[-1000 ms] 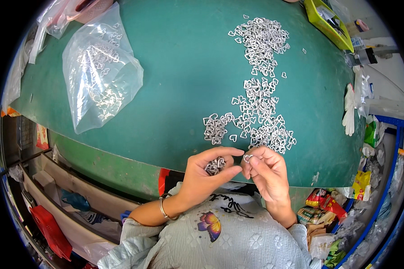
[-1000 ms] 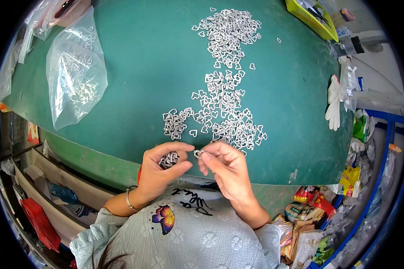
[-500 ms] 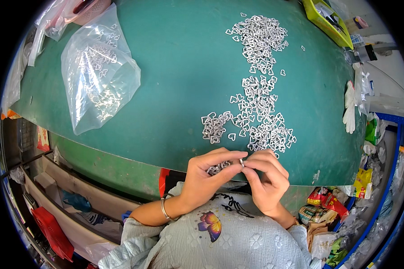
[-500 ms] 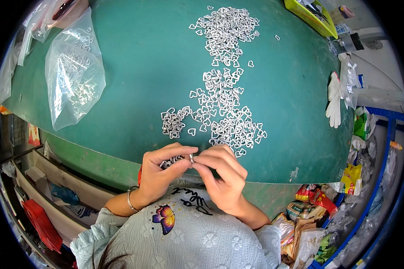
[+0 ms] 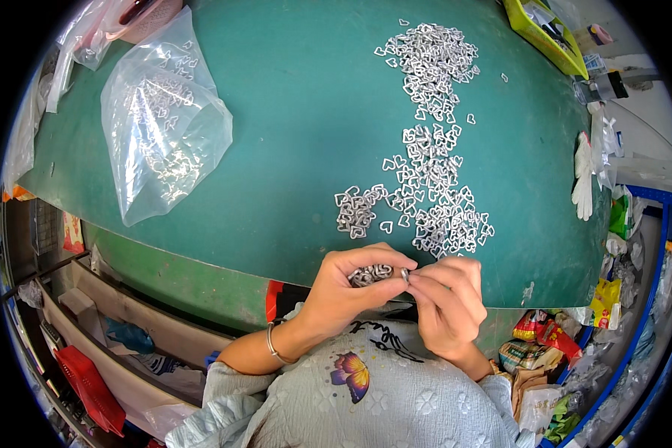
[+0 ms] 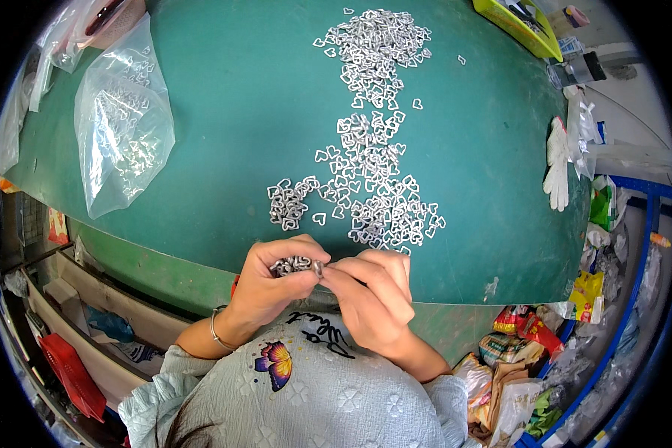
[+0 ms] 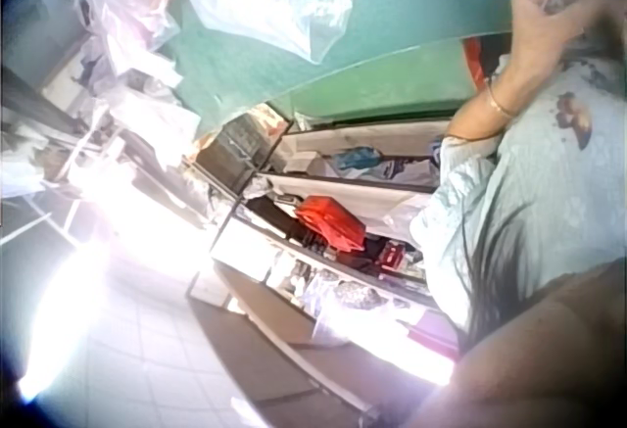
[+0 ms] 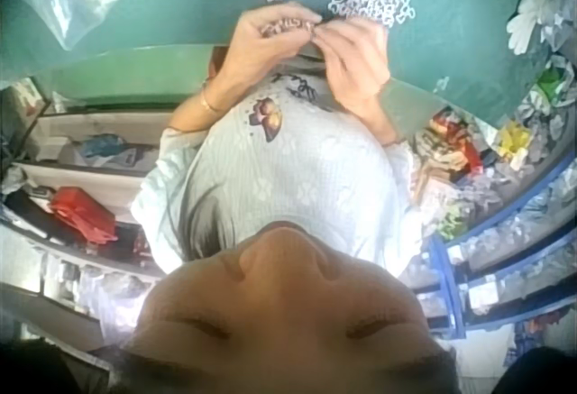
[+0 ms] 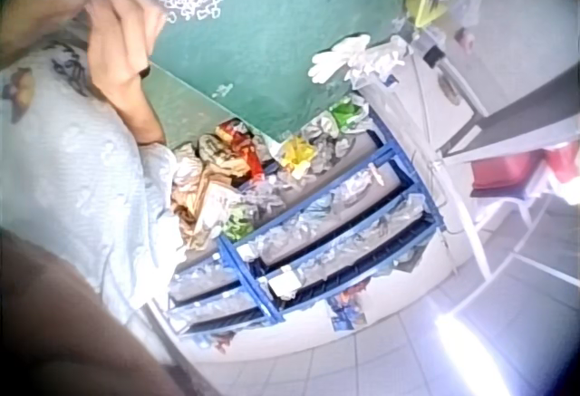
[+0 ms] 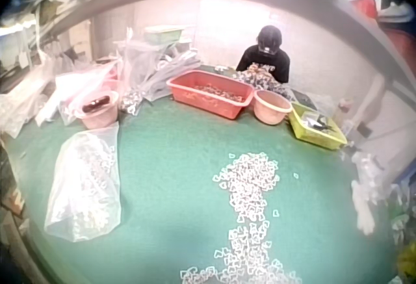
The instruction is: The person sits at a green worktable and repeatedly picks up small silver heart-shaped metal pieces, joining them together by hand. They place the assembled pieces back onto the table in a growing pile. The person continues this repetitive assembly process throughout the clip.
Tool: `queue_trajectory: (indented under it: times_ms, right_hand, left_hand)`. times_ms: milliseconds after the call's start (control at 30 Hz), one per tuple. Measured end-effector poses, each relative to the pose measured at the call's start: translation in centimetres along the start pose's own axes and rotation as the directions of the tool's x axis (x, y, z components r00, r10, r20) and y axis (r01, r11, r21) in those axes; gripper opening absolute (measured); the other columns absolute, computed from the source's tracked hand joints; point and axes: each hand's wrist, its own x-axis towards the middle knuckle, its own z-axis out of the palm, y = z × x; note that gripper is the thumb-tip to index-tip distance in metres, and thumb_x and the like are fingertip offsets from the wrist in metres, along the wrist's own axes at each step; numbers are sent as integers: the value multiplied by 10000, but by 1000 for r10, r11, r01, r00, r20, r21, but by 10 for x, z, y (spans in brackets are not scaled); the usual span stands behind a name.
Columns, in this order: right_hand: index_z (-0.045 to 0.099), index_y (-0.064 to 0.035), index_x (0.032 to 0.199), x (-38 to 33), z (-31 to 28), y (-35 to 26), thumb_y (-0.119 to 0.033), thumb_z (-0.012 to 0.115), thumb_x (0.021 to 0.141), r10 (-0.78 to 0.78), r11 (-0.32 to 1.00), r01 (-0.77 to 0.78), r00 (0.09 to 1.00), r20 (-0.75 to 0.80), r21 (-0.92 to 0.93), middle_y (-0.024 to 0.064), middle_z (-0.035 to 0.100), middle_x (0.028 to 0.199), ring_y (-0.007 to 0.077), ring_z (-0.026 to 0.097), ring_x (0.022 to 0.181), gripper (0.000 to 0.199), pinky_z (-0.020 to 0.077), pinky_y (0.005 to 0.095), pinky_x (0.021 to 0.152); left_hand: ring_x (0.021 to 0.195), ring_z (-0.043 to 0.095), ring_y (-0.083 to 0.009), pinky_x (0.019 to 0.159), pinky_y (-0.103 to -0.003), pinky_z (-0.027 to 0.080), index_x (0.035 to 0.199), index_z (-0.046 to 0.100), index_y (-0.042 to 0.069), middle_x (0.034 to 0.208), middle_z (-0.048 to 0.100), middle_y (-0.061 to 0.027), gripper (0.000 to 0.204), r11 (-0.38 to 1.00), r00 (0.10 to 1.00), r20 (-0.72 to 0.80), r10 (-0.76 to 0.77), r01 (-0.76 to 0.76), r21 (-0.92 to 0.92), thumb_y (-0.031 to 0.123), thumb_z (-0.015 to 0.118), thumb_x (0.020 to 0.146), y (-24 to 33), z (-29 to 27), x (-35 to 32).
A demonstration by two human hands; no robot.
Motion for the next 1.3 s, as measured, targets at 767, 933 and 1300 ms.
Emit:
queue_trajectory:
  times_ms: [767,933,1300]
  right_hand:
    - [644,28,774,6,5,14,63,692,608,160,958,-160,987,23,240,107,617,750,235,547,695,177,433,329,652]
    - [632,-13,895,24,22,34,-25,690,672,213,965,-200,975,58,-169,71,572,883,234,502,814,231,390,336,694]
    - [619,-15,894,25,23,35,23,673,680,286,958,-286,957,39,-3,70,606,888,199,521,791,224,387,294,682]
  left_hand:
    - [521,334,-51,403,-192,240,1013,527,-44,706,447,-25,203,933,989,-54,-139,112,-342,110,504,883,1,3,-7]
    - [537,373,-64,433,-184,277,906,522,-16,752,482,-56,108,843,999,35,-36,49,-536,66,458,881,1,-4,-8]
    - [558,395,-64,417,-180,274,929,547,-1,775,481,-46,131,952,973,-203,-110,44,-304,98,469,894,-3,0,-5]
